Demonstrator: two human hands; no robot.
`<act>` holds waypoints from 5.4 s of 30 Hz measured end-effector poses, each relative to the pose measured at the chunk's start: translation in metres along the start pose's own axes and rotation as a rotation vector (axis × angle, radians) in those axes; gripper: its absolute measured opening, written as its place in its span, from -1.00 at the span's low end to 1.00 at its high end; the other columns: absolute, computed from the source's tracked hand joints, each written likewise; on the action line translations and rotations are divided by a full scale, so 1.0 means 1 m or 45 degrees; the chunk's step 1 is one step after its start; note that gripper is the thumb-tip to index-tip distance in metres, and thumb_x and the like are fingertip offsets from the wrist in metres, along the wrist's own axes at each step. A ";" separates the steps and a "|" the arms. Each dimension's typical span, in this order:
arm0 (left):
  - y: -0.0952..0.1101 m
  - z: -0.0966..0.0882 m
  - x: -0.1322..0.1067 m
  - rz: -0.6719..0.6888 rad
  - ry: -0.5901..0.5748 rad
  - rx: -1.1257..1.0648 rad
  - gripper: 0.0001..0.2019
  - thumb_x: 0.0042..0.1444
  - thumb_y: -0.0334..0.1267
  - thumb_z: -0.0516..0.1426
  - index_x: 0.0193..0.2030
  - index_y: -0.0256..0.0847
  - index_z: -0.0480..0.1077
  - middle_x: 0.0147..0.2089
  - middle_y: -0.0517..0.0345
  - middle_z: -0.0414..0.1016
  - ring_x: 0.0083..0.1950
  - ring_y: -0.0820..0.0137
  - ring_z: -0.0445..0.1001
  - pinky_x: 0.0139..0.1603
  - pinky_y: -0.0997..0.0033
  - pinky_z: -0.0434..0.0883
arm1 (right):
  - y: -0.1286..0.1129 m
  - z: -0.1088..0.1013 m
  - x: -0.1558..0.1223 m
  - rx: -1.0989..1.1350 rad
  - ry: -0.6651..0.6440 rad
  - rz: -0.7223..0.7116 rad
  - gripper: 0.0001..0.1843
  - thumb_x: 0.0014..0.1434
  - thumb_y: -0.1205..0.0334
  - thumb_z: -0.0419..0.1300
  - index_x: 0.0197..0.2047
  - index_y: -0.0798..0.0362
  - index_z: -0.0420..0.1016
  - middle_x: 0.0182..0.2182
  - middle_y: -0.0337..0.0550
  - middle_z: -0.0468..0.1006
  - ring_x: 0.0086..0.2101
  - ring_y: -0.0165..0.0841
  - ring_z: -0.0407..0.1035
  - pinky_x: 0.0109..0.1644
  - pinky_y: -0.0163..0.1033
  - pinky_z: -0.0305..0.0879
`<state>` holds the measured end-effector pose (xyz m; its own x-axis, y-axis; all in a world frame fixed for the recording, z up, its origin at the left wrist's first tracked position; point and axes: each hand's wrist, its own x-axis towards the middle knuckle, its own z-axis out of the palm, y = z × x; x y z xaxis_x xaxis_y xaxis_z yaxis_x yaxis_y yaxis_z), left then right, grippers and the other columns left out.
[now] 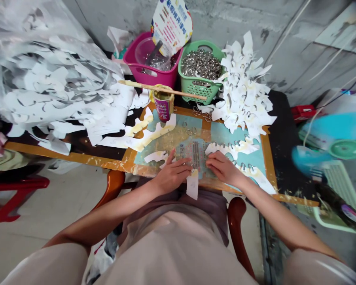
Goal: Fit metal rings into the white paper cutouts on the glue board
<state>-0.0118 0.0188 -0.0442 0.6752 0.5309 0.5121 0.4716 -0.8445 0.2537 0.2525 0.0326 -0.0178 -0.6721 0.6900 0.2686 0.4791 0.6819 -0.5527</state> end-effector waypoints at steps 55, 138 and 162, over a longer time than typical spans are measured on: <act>-0.012 -0.029 0.028 -0.219 -0.137 -0.176 -0.75 0.21 -0.30 0.13 0.01 -0.11 0.49 0.30 -0.11 0.27 0.33 0.04 0.25 0.42 -0.31 -0.03 | -0.045 0.044 -0.018 -0.209 0.130 0.184 -0.48 0.31 0.36 0.01 0.31 0.10 0.09 -0.19 0.01 0.57 -0.24 -0.13 0.37 -0.14 -0.04 0.22; 0.008 -0.091 0.046 -0.072 -0.236 -0.894 -0.80 0.24 -0.30 0.15 -0.38 -0.20 0.56 0.14 -0.08 0.47 0.49 0.10 -0.01 0.41 -0.02 0.22 | -0.114 0.013 0.025 1.832 0.511 0.873 -0.66 -0.11 0.04 0.46 -0.48 0.05 0.44 -0.58 -0.27 0.43 -0.58 -0.45 0.24 -0.47 -0.32 0.18; 0.004 -0.082 0.036 -0.212 -0.107 -0.690 -0.63 0.33 -0.25 0.04 -0.50 -0.24 0.47 -0.10 -0.15 0.55 0.40 0.11 0.19 0.23 0.09 0.43 | -0.085 0.029 0.014 1.603 0.316 0.595 -0.32 -0.14 -0.50 0.24 -0.31 -0.01 0.55 -0.49 -0.16 0.47 -0.46 -0.30 0.33 -0.40 -0.23 0.25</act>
<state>-0.0317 0.0287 0.0430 0.6701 0.6448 0.3678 0.2322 -0.6527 0.7211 0.1864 -0.0225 0.0100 -0.4086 0.9092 -0.0799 -0.2922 -0.2133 -0.9323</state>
